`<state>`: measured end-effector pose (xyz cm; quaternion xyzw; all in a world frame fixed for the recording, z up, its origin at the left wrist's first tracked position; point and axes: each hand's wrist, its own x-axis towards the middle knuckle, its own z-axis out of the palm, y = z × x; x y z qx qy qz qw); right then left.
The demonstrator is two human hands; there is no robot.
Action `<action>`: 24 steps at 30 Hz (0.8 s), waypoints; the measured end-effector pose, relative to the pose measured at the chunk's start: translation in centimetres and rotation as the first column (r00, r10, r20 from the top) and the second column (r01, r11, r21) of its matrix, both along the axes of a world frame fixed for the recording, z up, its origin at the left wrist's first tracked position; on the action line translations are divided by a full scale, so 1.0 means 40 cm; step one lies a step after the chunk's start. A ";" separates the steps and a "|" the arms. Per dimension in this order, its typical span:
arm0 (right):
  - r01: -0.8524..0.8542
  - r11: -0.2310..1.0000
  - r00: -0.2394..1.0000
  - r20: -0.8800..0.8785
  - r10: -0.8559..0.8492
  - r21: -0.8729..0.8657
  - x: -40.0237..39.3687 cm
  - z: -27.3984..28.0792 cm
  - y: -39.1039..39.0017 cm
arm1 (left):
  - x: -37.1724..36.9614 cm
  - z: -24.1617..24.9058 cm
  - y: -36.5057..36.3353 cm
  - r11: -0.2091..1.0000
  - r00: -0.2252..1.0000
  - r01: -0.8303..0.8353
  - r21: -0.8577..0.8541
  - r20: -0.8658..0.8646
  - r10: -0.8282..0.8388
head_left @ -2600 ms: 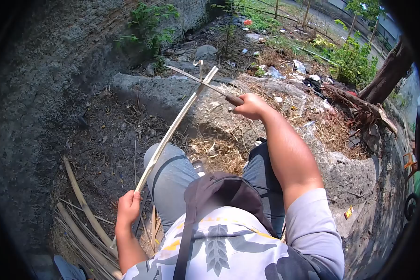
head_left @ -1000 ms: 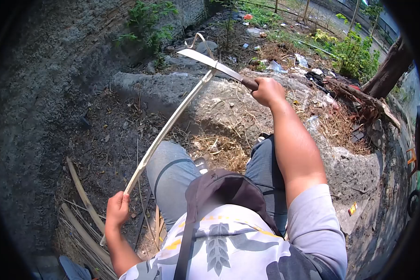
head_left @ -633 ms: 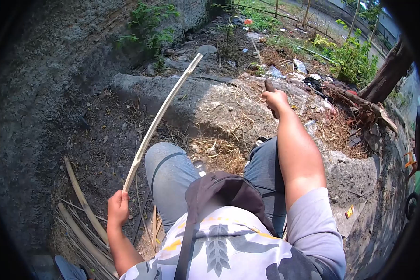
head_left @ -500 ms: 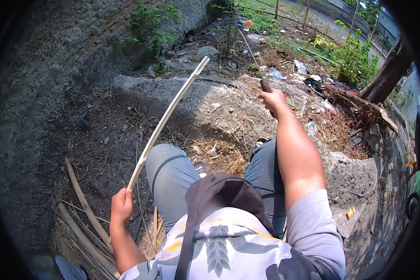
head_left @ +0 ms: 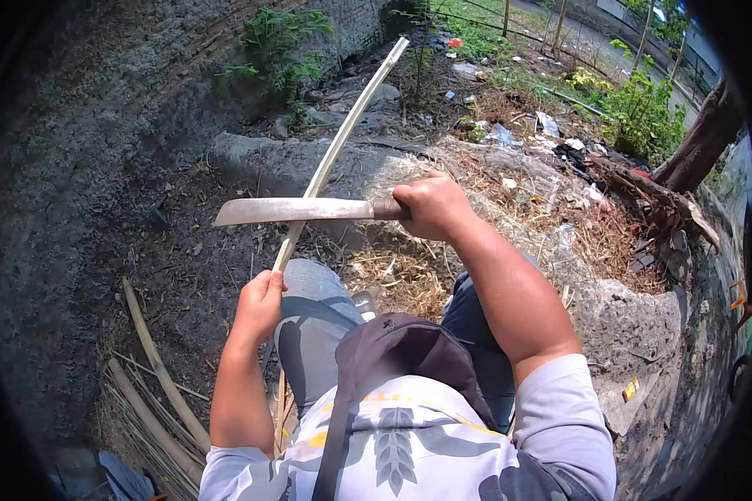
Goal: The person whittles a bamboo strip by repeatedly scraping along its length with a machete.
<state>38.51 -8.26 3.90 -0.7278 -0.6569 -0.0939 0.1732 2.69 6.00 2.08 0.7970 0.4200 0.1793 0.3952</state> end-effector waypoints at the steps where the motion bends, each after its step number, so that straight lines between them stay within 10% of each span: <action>1: -0.058 0.998 0.998 0.025 0.058 0.002 -0.014 0.004 0.001 | 0.020 0.005 -0.002 1.000 1.000 0.019 0.002 0.001 -0.019; 24: -0.018 0.998 0.992 0.127 0.011 0.056 0.057 -0.026 0.025 | 0.089 0.022 -0.039 0.965 0.996 0.064 -0.255 0.076 -0.046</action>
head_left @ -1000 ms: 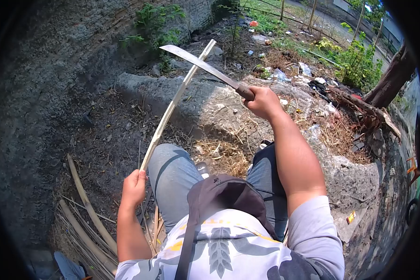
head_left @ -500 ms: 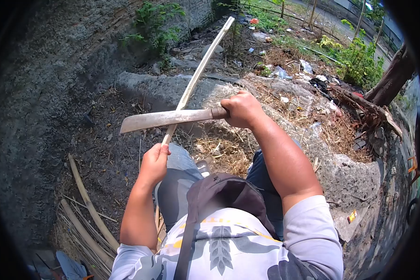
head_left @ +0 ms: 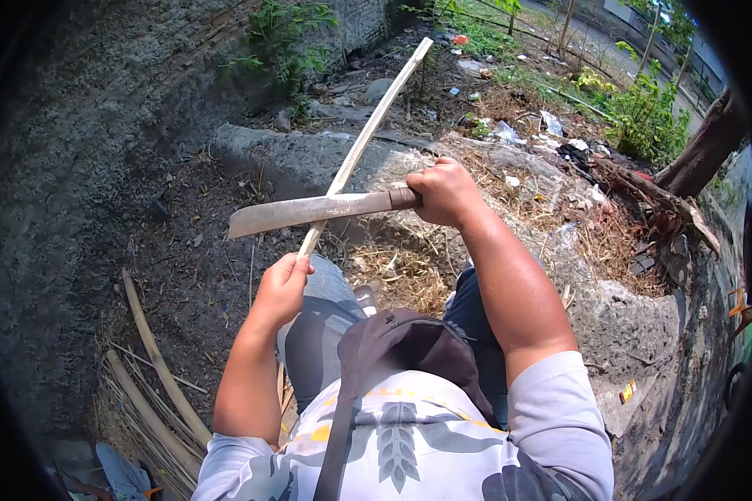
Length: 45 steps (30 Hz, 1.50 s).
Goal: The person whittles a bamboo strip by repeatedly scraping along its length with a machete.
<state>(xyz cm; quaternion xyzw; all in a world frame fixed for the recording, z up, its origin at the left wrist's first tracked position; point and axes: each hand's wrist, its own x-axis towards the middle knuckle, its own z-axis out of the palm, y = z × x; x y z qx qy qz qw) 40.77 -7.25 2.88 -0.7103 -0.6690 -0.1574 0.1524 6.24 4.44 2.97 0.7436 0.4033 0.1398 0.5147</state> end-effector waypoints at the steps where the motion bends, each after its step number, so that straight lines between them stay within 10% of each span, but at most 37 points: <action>1: -0.005 1.000 1.000 -0.001 0.005 0.006 0.001 0.005 0.000 | 0.000 -0.006 0.008 0.999 1.000 0.013 0.049 0.005 -0.014; 9: -0.084 0.993 0.990 -0.104 0.092 0.080 -0.029 0.014 -0.022 | -0.012 0.032 -0.027 0.840 0.978 -0.029 0.542 -0.160 0.136; 16: 0.012 1.000 0.995 -0.097 -0.010 0.022 -0.022 0.011 -0.014 | -0.007 0.035 -0.049 0.858 0.991 0.032 0.513 -0.129 0.040; 21: 0.399 0.890 0.810 -0.370 -0.455 -0.223 0.034 0.058 -0.043 | -0.052 0.011 -0.064 0.877 0.989 0.059 0.477 -0.147 0.013; 30: 0.031 0.992 0.979 -0.196 -0.055 -0.125 -0.051 0.035 -0.027 | -0.015 0.005 -0.063 0.908 0.998 0.039 0.416 -0.058 -0.016; 45: 0.073 0.995 0.983 -0.161 -0.083 -0.069 -0.042 0.039 -0.028 | -0.081 0.011 -0.079 0.945 0.993 0.018 0.327 -0.113 0.020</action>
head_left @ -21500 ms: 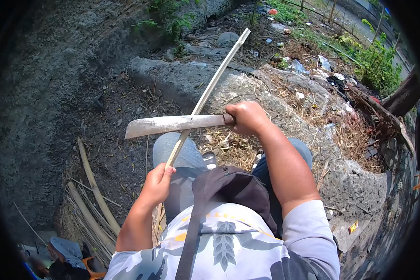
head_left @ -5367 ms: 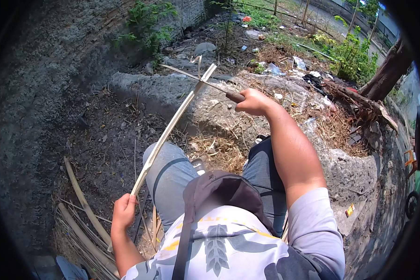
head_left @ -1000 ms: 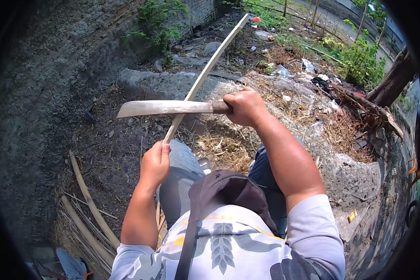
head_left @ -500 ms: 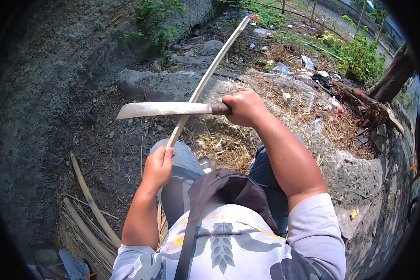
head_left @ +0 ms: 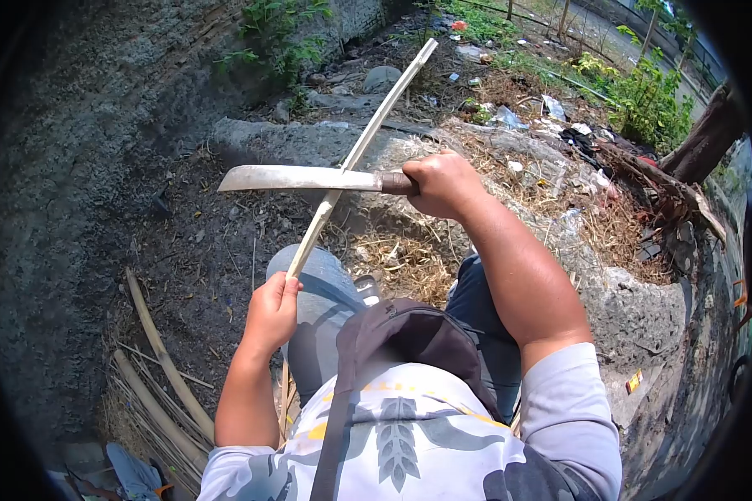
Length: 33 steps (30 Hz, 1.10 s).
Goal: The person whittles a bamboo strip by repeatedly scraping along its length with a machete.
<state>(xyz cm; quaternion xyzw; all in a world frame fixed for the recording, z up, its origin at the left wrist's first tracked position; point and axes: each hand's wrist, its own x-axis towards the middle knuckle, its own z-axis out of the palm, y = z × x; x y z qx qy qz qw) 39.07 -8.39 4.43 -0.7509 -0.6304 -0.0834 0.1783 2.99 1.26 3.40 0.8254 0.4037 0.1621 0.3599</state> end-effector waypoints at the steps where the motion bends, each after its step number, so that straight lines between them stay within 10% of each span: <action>1: -0.030 0.999 0.999 0.024 0.031 -0.030 -0.009 0.009 0.001 | 0.006 0.001 0.005 1.000 1.000 0.006 0.018 0.007 -0.006; 12: 0.105 0.979 0.994 0.027 -0.101 -0.176 0.013 0.027 -0.014 | 0.003 -0.005 -0.003 0.999 0.999 0.026 0.028 -0.032 -0.025; 17: -0.149 0.988 0.988 0.024 0.150 -0.033 -0.047 -0.003 0.007 | 0.023 -0.011 -0.006 0.998 0.999 0.047 0.030 0.006 -0.047; 24: 0.140 0.973 0.989 -0.009 -0.144 -0.184 0.067 0.001 -0.002 | -0.016 0.002 -0.002 0.999 0.998 0.046 -0.020 -0.042 -0.047; 33: -0.040 0.976 0.998 0.035 0.049 -0.215 -0.015 0.030 -0.006 | 0.000 -0.037 0.007 0.997 0.998 0.054 -0.062 0.020 -0.053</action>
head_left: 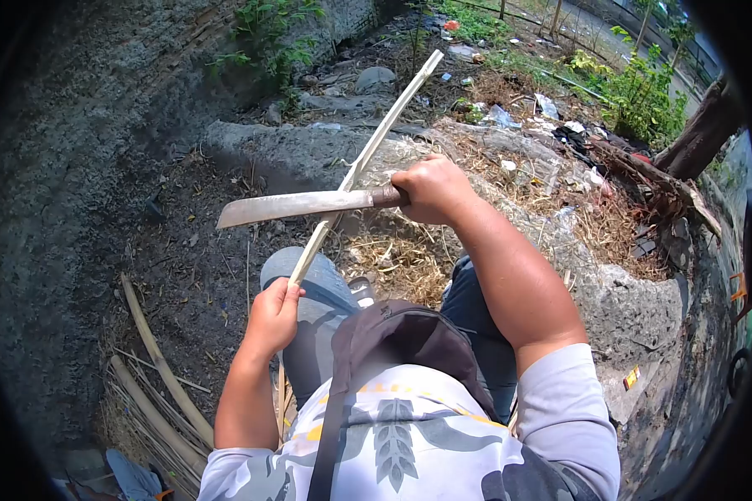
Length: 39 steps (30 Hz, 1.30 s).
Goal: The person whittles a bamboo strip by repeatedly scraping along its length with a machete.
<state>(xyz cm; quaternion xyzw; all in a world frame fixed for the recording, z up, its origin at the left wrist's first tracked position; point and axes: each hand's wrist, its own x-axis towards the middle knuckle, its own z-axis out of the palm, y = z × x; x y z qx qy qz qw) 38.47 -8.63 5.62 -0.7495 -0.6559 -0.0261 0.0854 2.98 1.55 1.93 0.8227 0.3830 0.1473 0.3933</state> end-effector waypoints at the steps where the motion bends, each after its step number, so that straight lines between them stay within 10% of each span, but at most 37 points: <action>1: -0.066 0.998 0.998 0.008 0.066 -0.002 -0.015 0.001 0.002 | 0.005 -0.002 0.001 1.000 1.000 0.003 -0.002 0.004 -0.003; 7: 0.262 0.962 0.951 -0.189 -0.244 0.081 0.102 -0.033 -0.010 | -0.059 0.046 -0.010 1.000 1.000 -0.003 0.005 -0.027 0.003; 20: -0.143 0.989 0.989 -0.029 0.143 -0.026 -0.008 -0.015 0.007 | -0.043 0.001 -0.008 0.999 0.998 -0.018 -0.038 -0.054 0.016; 25: 0.332 0.943 0.918 -0.227 -0.324 -0.003 0.103 -0.031 -0.009 | -0.103 0.028 -0.007 1.000 0.996 -0.013 0.021 -0.091 0.015; 39: 0.002 0.992 0.998 -0.061 -0.010 -0.129 0.021 -0.008 -0.002 | -0.066 0.012 -0.004 1.000 0.995 0.024 0.009 -0.097 -0.023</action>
